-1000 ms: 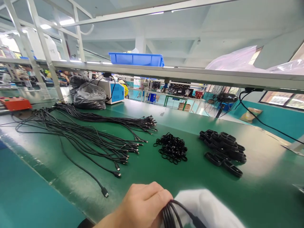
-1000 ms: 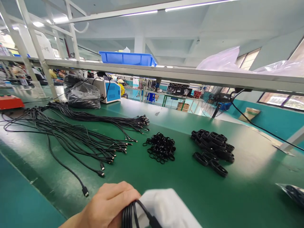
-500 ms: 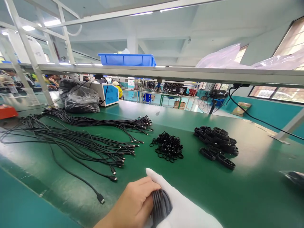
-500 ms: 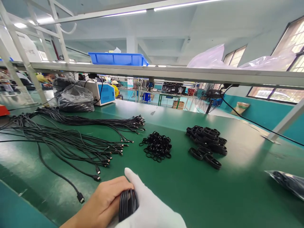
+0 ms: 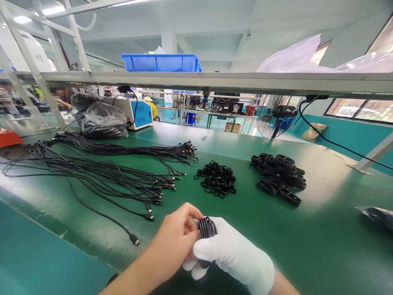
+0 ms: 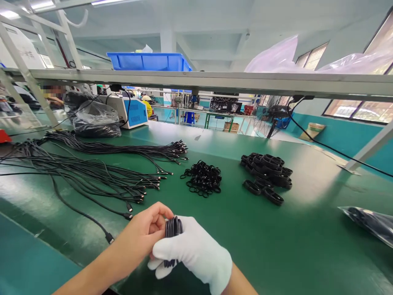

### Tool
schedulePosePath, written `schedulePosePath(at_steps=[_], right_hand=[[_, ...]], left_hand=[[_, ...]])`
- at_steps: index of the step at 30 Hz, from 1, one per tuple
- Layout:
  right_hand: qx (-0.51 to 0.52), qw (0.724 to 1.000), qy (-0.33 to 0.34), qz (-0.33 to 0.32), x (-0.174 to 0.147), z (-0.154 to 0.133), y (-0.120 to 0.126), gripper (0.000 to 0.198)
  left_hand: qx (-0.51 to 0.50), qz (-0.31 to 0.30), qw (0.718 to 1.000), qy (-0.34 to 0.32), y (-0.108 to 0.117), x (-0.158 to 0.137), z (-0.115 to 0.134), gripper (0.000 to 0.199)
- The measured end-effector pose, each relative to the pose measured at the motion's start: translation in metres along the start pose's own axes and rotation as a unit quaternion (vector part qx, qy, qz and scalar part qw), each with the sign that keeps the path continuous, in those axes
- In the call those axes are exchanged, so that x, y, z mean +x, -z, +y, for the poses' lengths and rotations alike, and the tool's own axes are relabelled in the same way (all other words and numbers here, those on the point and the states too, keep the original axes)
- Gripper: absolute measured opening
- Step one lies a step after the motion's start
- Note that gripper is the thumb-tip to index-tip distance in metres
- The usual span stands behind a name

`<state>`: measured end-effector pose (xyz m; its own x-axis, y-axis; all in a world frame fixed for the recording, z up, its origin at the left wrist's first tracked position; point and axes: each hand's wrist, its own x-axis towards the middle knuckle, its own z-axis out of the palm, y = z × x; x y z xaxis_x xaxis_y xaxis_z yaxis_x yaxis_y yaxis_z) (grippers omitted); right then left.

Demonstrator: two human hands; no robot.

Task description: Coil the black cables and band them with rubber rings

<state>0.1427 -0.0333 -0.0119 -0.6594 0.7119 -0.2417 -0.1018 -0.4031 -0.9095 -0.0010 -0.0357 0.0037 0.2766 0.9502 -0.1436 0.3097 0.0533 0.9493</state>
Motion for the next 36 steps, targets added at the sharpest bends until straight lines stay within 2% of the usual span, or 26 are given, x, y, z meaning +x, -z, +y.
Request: schedulePosePath(at_steps=[7, 10, 12, 16, 20, 23, 30, 33, 36], right_hand=[[-0.007, 0.999, -0.042, 0.027, 0.005, 0.007, -0.003, 0.021], [0.007, 0.999, -0.036, 0.022, 0.008, 0.011, -0.003, 0.014], [0.049, 0.999, -0.019, 0.003, 0.01, 0.013, -0.003, 0.018], [0.093, 0.995, -0.025, -0.035, 0.013, 0.018, -0.001, 0.029], [0.037, 0.997, -0.067, -0.012, 0.015, 0.02, -0.002, 0.021], [0.011, 0.998, -0.055, 0.009, 0.016, 0.021, -0.005, 0.021], [-0.012, 0.999, -0.042, 0.012, 0.017, 0.019, -0.008, 0.013], [0.011, 1.0, -0.001, 0.003, 0.017, 0.015, -0.01, 0.019], [-0.014, 1.0, -0.011, 0.018, 0.016, 0.012, -0.011, 0.013]], left_hand=[[0.104, 0.041, 0.994, 0.008, -0.008, 0.008, -0.009, 0.009], [0.199, 0.05, 0.979, 0.004, -0.005, 0.008, -0.006, 0.012], [0.239, 0.062, 0.969, -0.024, -0.001, 0.005, -0.003, 0.014], [0.211, 0.072, 0.966, -0.132, 0.004, -0.001, -0.006, 0.024], [0.222, 0.094, 0.952, -0.188, 0.001, -0.004, -0.021, 0.031], [0.264, 0.125, 0.93, -0.225, -0.001, -0.005, -0.031, 0.034], [0.27, 0.146, 0.91, -0.28, 0.0, -0.003, -0.039, 0.033], [0.285, 0.145, 0.904, -0.284, 0.001, -0.001, -0.04, 0.032], [0.285, 0.137, 0.905, -0.283, 0.002, 0.0, -0.04, 0.031]])
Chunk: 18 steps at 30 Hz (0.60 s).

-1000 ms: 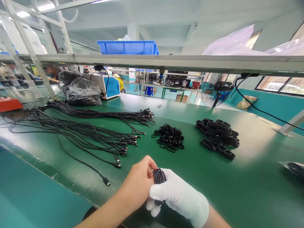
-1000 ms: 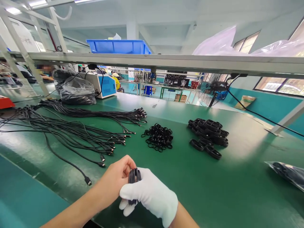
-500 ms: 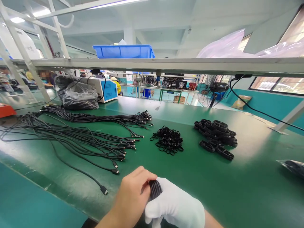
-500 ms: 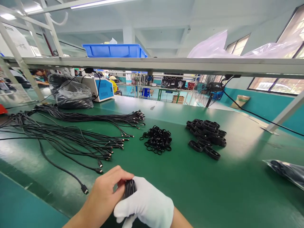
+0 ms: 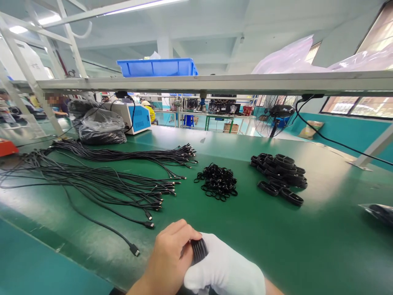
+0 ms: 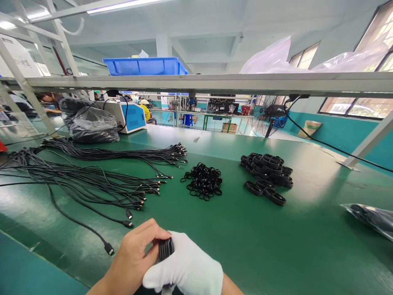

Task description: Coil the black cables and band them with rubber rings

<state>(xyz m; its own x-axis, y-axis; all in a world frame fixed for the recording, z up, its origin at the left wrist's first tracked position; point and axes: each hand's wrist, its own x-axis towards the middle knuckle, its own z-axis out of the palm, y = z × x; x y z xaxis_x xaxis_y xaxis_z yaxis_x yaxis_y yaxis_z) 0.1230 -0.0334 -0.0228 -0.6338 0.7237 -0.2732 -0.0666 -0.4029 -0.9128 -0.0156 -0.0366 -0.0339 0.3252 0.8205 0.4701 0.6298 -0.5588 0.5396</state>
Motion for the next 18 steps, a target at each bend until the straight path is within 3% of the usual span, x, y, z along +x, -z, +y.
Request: schedulePosePath(at_steps=[4, 8, 11, 18], right_hand=[[-0.033, 0.999, -0.036, 0.009, 0.0, 0.003, 0.005, 0.005], [-0.001, 1.0, -0.016, -0.007, 0.001, 0.007, 0.012, 0.006], [-0.008, 1.0, -0.01, -0.006, 0.0, 0.005, 0.013, 0.005], [-0.012, 1.0, -0.013, -0.005, 0.001, 0.004, 0.014, 0.009]], left_hand=[[-0.06, -0.032, 0.997, 0.026, 0.007, 0.003, 0.0, 0.03], [-0.126, -0.105, 0.984, 0.068, 0.015, 0.007, -0.003, 0.037], [-0.126, -0.139, 0.981, 0.044, 0.013, 0.008, -0.006, 0.038], [-0.087, -0.138, 0.987, -0.015, 0.01, 0.002, -0.009, 0.041]])
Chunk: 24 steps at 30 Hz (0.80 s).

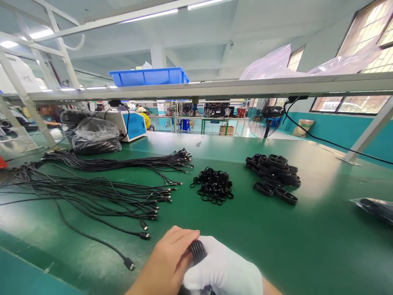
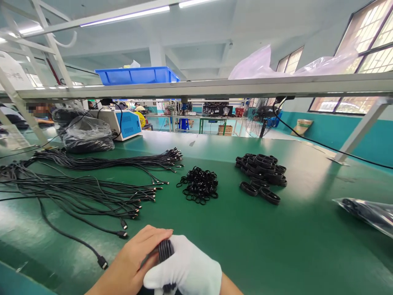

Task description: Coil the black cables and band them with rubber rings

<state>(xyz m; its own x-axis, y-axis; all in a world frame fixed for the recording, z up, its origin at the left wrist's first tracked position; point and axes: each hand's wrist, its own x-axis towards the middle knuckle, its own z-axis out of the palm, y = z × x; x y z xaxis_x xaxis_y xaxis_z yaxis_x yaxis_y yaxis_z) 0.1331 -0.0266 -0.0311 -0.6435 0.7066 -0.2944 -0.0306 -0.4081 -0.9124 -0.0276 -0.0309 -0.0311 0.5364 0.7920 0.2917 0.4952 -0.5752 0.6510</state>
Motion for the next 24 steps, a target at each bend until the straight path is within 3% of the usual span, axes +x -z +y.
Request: schedulePosePath(at_steps=[4, 7, 12, 15, 19, 24], right_hand=[[0.008, 0.999, -0.028, 0.012, -0.005, -0.011, -0.001, 0.017], [-0.01, 0.999, -0.04, 0.03, -0.01, -0.017, -0.001, 0.029], [-0.087, 0.995, 0.026, 0.03, -0.004, -0.001, 0.009, 0.037], [-0.086, 0.995, 0.056, -0.013, 0.004, 0.007, 0.016, 0.038], [-0.074, 0.993, 0.068, -0.058, 0.006, 0.004, 0.02, 0.034], [-0.07, 0.993, 0.061, -0.078, 0.004, 0.003, 0.022, 0.032]], left_hand=[[-0.061, -0.095, 0.991, 0.07, 0.024, 0.018, -0.009, 0.041], [-0.038, -0.104, 0.986, 0.128, 0.032, 0.054, -0.026, 0.034], [0.056, -0.056, 0.989, 0.121, -0.004, 0.121, -0.054, 0.045], [0.097, -0.058, 0.989, 0.1, -0.027, 0.142, -0.058, 0.058], [0.131, -0.09, 0.984, 0.081, -0.031, 0.133, -0.053, 0.054], [0.124, -0.111, 0.98, 0.106, -0.003, 0.087, -0.048, 0.046]])
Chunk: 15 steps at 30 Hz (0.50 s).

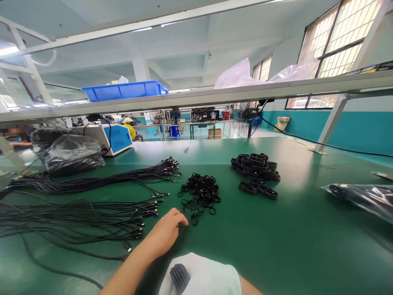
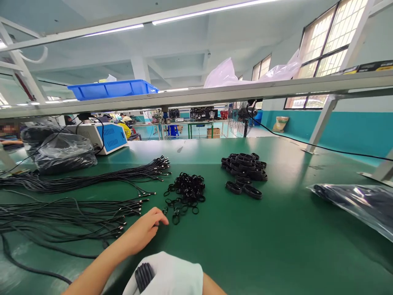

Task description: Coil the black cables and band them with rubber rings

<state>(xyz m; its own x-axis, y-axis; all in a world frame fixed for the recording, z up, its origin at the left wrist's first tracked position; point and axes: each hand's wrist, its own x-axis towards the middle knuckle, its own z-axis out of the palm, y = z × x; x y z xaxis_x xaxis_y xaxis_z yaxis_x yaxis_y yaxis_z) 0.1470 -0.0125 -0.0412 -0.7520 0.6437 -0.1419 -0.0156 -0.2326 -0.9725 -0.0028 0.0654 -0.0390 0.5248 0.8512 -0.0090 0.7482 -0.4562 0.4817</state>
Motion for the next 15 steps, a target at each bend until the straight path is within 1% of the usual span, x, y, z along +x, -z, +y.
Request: schedulePosePath(at_steps=[2, 4, 7, 9, 12, 15], right_hand=[[-0.001, 1.0, -0.009, -0.005, -0.001, 0.002, -0.001, 0.032], [-0.003, 1.0, -0.017, -0.013, -0.002, 0.003, -0.002, 0.032], [-0.005, 0.999, -0.023, -0.029, -0.002, 0.002, -0.003, 0.03], [-0.007, 0.999, -0.022, -0.034, -0.002, 0.0, -0.003, 0.029], [-0.01, 1.0, -0.022, -0.002, -0.004, -0.001, -0.004, 0.03], [0.007, 0.998, -0.037, 0.045, -0.007, -0.003, -0.007, 0.034]], left_hand=[[-0.008, 0.005, 1.0, 0.025, 0.006, -0.012, -0.008, 0.039], [-0.011, 0.023, 0.998, 0.053, 0.01, -0.016, -0.014, 0.03], [-0.013, 0.058, 0.994, 0.09, 0.014, -0.009, -0.021, 0.019], [-0.007, 0.085, 0.99, 0.115, 0.02, -0.003, -0.023, 0.017], [0.015, 0.119, 0.981, 0.151, 0.027, 0.001, -0.024, 0.016], [0.033, 0.114, 0.979, 0.169, 0.027, 0.0, -0.023, 0.014]])
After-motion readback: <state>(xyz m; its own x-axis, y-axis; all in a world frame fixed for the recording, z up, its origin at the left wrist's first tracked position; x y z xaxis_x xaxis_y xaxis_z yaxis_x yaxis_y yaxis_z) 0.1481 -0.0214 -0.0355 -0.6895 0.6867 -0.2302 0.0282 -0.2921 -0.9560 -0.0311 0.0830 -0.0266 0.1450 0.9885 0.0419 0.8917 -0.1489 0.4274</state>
